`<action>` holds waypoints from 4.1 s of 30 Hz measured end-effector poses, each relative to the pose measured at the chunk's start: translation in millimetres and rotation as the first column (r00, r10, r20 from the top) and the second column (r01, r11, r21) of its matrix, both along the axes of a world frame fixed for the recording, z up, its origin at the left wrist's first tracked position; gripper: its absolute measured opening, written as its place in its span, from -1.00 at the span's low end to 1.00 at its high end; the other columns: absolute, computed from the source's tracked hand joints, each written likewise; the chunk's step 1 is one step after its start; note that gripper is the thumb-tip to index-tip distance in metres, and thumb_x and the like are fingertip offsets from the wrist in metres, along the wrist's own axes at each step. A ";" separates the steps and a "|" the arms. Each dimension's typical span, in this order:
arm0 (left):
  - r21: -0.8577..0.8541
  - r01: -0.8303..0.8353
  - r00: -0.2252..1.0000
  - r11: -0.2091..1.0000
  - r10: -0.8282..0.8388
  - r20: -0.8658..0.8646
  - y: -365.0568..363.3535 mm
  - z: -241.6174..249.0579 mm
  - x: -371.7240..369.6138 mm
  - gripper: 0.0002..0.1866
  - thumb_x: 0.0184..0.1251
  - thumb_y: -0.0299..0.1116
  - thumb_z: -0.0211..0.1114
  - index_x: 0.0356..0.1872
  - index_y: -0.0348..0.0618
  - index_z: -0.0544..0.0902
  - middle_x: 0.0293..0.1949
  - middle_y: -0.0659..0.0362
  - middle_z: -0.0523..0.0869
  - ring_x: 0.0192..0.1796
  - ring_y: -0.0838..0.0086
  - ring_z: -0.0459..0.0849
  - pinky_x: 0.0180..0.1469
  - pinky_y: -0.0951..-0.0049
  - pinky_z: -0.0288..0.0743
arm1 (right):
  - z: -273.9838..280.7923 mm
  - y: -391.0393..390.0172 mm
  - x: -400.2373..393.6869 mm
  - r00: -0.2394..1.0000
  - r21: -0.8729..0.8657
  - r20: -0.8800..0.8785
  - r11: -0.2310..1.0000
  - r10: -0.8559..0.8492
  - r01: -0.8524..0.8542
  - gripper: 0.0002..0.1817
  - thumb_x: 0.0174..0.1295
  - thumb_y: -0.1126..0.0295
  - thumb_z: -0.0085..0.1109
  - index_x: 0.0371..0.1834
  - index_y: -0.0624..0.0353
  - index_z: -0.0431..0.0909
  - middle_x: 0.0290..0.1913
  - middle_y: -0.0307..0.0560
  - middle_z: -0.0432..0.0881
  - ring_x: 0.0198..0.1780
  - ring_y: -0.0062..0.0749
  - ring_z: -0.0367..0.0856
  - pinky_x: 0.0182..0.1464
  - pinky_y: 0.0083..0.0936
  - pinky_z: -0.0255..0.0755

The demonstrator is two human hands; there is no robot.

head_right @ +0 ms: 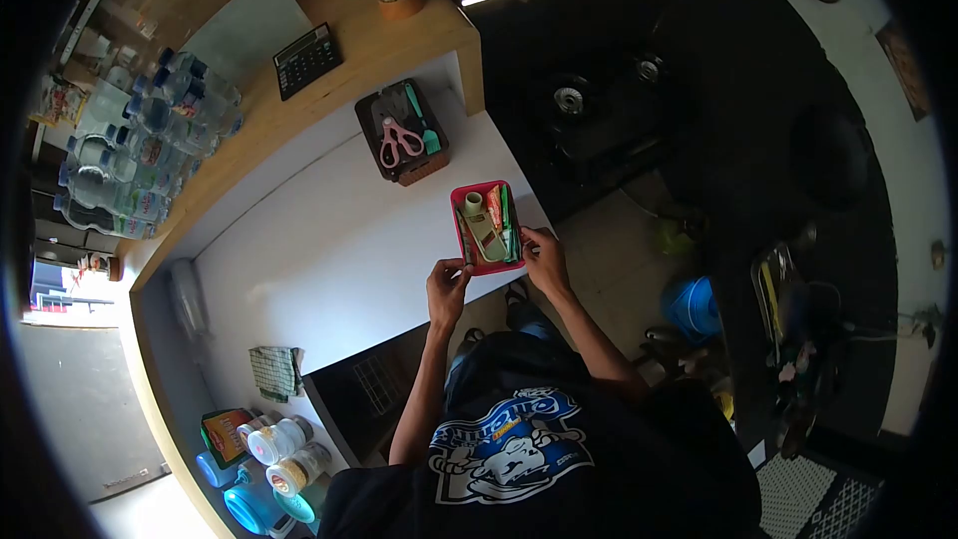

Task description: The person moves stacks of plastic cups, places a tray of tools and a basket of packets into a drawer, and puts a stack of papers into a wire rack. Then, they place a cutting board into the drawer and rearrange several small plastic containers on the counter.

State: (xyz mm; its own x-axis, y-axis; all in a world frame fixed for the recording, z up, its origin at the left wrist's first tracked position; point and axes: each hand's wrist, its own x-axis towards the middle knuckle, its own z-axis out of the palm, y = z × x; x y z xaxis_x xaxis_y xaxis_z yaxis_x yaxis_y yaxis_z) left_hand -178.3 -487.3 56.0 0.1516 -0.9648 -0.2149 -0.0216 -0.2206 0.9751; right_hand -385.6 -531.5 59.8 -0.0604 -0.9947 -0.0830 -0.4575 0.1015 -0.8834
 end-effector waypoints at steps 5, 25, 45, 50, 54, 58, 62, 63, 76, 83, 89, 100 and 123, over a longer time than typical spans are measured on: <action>0.008 -0.081 0.995 0.997 0.081 -0.064 -28.8 -34.8 -13.5 -0.77 0.35 -0.43 0.40 -0.17 -0.38 0.56 -0.22 0.09 0.70 -0.12 0.46 0.69 0.00 0.45 0.62 | -33.0 -41.6 -12.0 0.997 0.024 0.012 0.997 0.079 -0.079 -0.56 0.20 0.73 0.15 0.17 0.27 0.60 -0.04 -0.06 0.67 -0.08 -0.42 0.64 -0.11 -0.52 0.60; 0.012 -0.392 0.920 0.920 0.391 0.017 -146.0 -13.9 84.9 -0.39 0.56 0.01 0.07 0.38 -0.29 0.38 0.27 -0.02 0.54 0.24 0.23 0.58 0.24 0.17 0.51 | 5.1 -207.7 65.5 0.973 -0.077 0.026 0.970 0.231 -0.229 -0.65 0.44 0.37 0.07 0.21 0.27 0.53 0.09 0.20 0.67 0.14 -0.04 0.67 0.14 -0.31 0.52; -0.028 -0.295 0.955 0.955 0.295 0.007 -182.1 -16.6 127.6 -0.48 0.61 -0.14 0.05 0.38 -0.33 0.41 0.23 -0.03 0.59 0.18 0.33 0.61 0.18 0.30 0.55 | -12.5 -234.4 154.4 0.958 0.011 -0.079 0.961 0.276 -0.276 -0.56 0.47 0.39 -0.09 0.36 0.28 0.40 0.08 0.40 0.61 0.16 0.20 0.58 0.12 -0.16 0.52; 0.013 -0.404 0.912 0.915 0.404 -0.072 -166.9 -26.4 118.5 -0.46 0.60 -0.07 0.03 0.33 -0.34 0.43 0.20 -0.04 0.61 0.19 0.23 0.61 0.17 0.23 0.56 | 1.5 -222.2 142.5 0.972 0.023 0.050 0.972 0.231 -0.233 -0.59 0.42 0.44 0.08 0.30 0.30 0.46 0.16 0.26 0.61 0.20 0.06 0.60 0.25 -0.29 0.47; 0.276 -0.387 0.898 0.880 0.427 -0.102 -110.5 -43.0 76.9 -0.49 0.58 -0.06 0.05 0.26 -0.31 0.48 0.11 0.00 0.66 0.07 0.25 0.68 0.05 0.28 0.59 | 52.5 -167.5 84.5 0.993 -0.181 -0.015 0.976 0.120 -0.121 -0.65 0.35 0.52 0.15 0.20 0.23 0.53 0.15 0.16 0.61 0.13 -0.06 0.63 0.11 -0.33 0.56; 0.376 -0.083 0.991 0.923 0.115 -0.064 -56.6 -39.1 24.3 -0.54 0.48 -0.18 0.25 0.21 -0.33 0.58 -0.01 0.01 0.74 -0.07 0.32 0.77 -0.09 0.38 0.65 | 9.1 -97.1 11.8 0.960 -0.132 -0.276 0.987 0.049 -0.088 -0.63 0.38 0.50 0.10 0.25 0.20 0.51 0.11 0.12 0.65 0.08 -0.12 0.66 0.05 -0.31 0.55; 0.295 -0.076 0.997 0.952 0.070 0.031 -45.1 -43.5 -3.2 -0.58 0.42 -0.21 0.34 0.09 -0.38 0.66 -0.14 0.00 0.79 -0.25 0.38 0.80 -0.23 0.40 0.68 | 2.4 -53.8 2.3 0.983 0.319 -0.111 0.942 0.144 -0.102 -0.54 0.40 0.51 0.08 0.37 0.18 0.42 0.09 0.16 0.67 -0.01 -0.20 0.70 0.00 -0.32 0.57; 0.287 -0.077 0.996 0.955 0.063 0.060 -47.5 -42.8 -5.6 -0.59 0.42 -0.24 0.34 0.08 -0.40 0.66 -0.14 -0.01 0.78 -0.23 0.37 0.80 -0.21 0.40 0.69 | -7.9 -52.5 1.8 0.991 0.285 -0.070 0.954 0.116 -0.092 -0.53 0.40 0.49 0.09 0.38 0.20 0.40 0.02 0.20 0.68 -0.05 -0.13 0.71 -0.02 -0.32 0.57; 0.269 -0.379 0.871 0.885 0.440 -0.220 -160.7 -50.4 -29.0 -0.61 0.44 -0.31 0.32 0.05 -0.52 0.63 -0.15 -0.04 0.74 -0.24 0.29 0.78 -0.11 0.42 0.73 | -46.4 -160.1 18.0 0.991 0.078 -0.125 0.996 0.043 -0.034 -0.58 0.43 0.46 0.07 0.35 0.15 0.48 -0.07 0.23 0.72 -0.24 -0.53 0.64 -0.16 -0.52 0.50; 0.265 -0.519 0.728 0.812 0.583 -0.360 -181.8 -73.2 -24.8 -0.66 0.43 -0.38 0.31 -0.03 -0.57 0.60 -0.15 -0.02 0.71 -0.13 0.26 0.76 -0.04 0.39 0.71 | -63.2 -205.1 41.7 0.997 0.030 -0.002 0.996 0.081 -0.081 -0.59 0.44 0.45 0.07 0.34 0.08 0.51 -0.14 0.09 0.75 -0.28 -0.62 0.59 -0.22 -0.56 0.50; 0.400 -0.503 0.568 0.766 0.642 -0.516 -203.3 -71.2 -14.5 -0.69 0.44 -0.44 0.28 0.00 -0.57 0.54 -0.07 -0.08 0.67 -0.07 0.20 0.74 0.08 0.35 0.70 | -61.5 -230.2 62.7 0.999 0.082 0.004 0.996 0.041 -0.041 -0.60 0.44 0.45 0.11 0.33 0.08 0.53 -0.29 -0.15 0.70 -0.28 -0.67 0.54 -0.23 -0.59 0.52; 0.355 -0.459 0.510 0.814 0.569 -0.645 -240.5 -54.6 -22.4 -0.61 0.50 -0.33 0.17 0.19 -0.41 0.48 0.08 0.03 0.62 0.12 0.24 0.66 0.23 0.30 0.61 | -88.5 -283.5 87.1 0.857 0.254 0.499 0.967 -0.133 0.002 -0.63 0.42 0.42 0.15 0.26 0.24 0.51 0.03 -0.09 0.64 0.03 -0.45 0.60 0.07 -0.47 0.53; 0.109 -0.575 0.737 0.810 0.572 -0.361 -180.0 -24.6 88.4 -0.50 0.62 0.06 -0.06 0.19 -0.18 0.49 0.08 0.21 0.58 0.16 0.53 0.49 0.36 0.35 0.33 | -17.4 -181.6 154.3 0.961 0.135 0.209 0.968 0.183 -0.213 -0.67 0.52 0.19 -0.02 0.04 0.26 0.53 -0.29 0.10 0.68 -0.22 -0.26 0.66 -0.13 -0.36 0.48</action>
State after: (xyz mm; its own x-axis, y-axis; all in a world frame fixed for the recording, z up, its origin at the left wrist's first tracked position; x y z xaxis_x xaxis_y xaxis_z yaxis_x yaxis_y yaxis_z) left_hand -89.8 -667.3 31.4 0.5906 -0.7226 -0.3592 0.4575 -0.0669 0.8867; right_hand -231.3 -713.1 42.4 0.1688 -0.9590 -0.2277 -0.3046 0.1689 -0.9374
